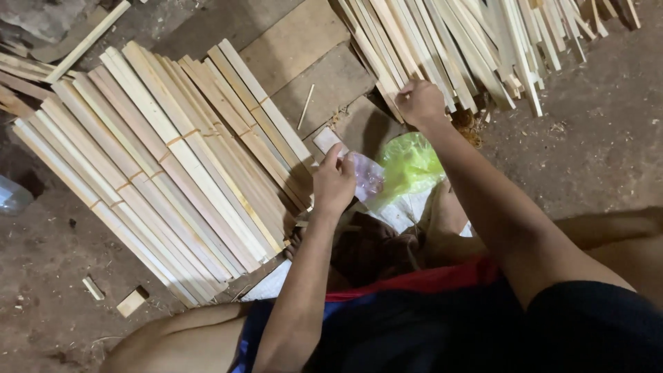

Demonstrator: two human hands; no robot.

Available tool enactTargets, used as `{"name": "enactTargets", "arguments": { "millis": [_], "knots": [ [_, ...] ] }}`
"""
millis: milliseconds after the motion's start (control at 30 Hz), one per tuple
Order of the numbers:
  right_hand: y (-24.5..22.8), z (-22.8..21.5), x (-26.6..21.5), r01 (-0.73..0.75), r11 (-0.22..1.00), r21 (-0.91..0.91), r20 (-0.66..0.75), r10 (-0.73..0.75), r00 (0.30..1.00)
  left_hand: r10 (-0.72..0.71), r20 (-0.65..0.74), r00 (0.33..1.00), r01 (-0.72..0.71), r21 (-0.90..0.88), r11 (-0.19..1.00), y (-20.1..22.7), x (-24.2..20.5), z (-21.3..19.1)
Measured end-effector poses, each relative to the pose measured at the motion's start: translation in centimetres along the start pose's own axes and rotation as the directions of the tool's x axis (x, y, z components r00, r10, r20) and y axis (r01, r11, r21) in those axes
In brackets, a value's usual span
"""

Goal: The person is organizing thin wooden strips into small bundles and securing them with rubber bands on a workshop floor.

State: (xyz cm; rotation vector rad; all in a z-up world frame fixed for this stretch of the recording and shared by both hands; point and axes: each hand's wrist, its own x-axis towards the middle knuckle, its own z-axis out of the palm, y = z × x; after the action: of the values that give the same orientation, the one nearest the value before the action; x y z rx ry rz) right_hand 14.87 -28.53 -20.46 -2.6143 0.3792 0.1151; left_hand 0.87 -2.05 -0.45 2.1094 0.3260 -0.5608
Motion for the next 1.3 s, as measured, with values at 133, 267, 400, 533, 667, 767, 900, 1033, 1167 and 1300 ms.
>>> {"name": "enactTargets", "arguments": {
  "millis": [133, 267, 400, 533, 667, 767, 900, 1033, 1167, 1300],
  "knots": [
    [-1.1, -2.1, -2.5, -0.095, 0.995, 0.005, 0.067, 0.094, 0.993, 0.007, 0.002, 1.0, -0.007, -0.013, 1.0, 0.4, -0.1, 0.4],
    [-1.0, -1.6, -2.0, -0.143, 0.989, 0.037, 0.096, 0.139, 0.986, 0.028, 0.008, 1.0, -0.027, -0.042, 0.999, 1.1, -0.7, 0.6],
    [0.0, -0.7, -1.2, -0.151, 0.985, 0.084, 0.139, 0.139, 0.981, 0.02, 0.017, 1.0, -0.019, -0.054, 0.998, 0.2, -0.1, 1.1],
    [-1.6, -4.1, -2.2, -0.178, 0.966, 0.187, 0.165, 0.147, 0.975, 0.013, -0.001, 1.0, -0.013, -0.068, 0.998, 0.0, -0.2, 0.6],
    [-6.9, -11.8, -5.3, -0.234, 0.732, 0.64, 0.336, 0.008, 0.942, 0.014, -0.036, 0.999, -0.019, -0.143, 0.99, 0.5, 0.0, -0.9],
    [-10.8, -14.4, -7.5, -0.235, 0.686, 0.689, 0.464, -0.167, 0.87, 0.037, -0.103, 0.994, -0.059, -0.219, 0.974, 1.3, 0.3, -2.7],
    [-12.8, -12.4, -9.0, -0.243, 0.676, 0.696, 0.654, -0.457, 0.602, 0.052, -0.195, 0.979, -0.11, -0.3, 0.947, 2.9, -0.7, -5.8],
    [-15.1, -10.2, -10.9, -0.043, 0.829, 0.558, 0.773, -0.5, 0.39, 0.044, -0.399, 0.916, -0.236, -0.445, 0.864, 3.1, -1.3, -8.6],
    [-18.7, -12.3, -13.0, 0.131, 0.878, 0.461, 0.802, -0.475, 0.362, 0.181, -0.405, 0.896, -0.399, -0.558, 0.727, 1.9, -1.5, -9.0],
    [-18.4, -11.1, -12.1, 0.15, 0.887, 0.437, 0.794, -0.459, 0.399, 0.15, -0.406, 0.901, -0.384, -0.59, 0.71, 2.7, -1.8, -8.2]
  ]
}}
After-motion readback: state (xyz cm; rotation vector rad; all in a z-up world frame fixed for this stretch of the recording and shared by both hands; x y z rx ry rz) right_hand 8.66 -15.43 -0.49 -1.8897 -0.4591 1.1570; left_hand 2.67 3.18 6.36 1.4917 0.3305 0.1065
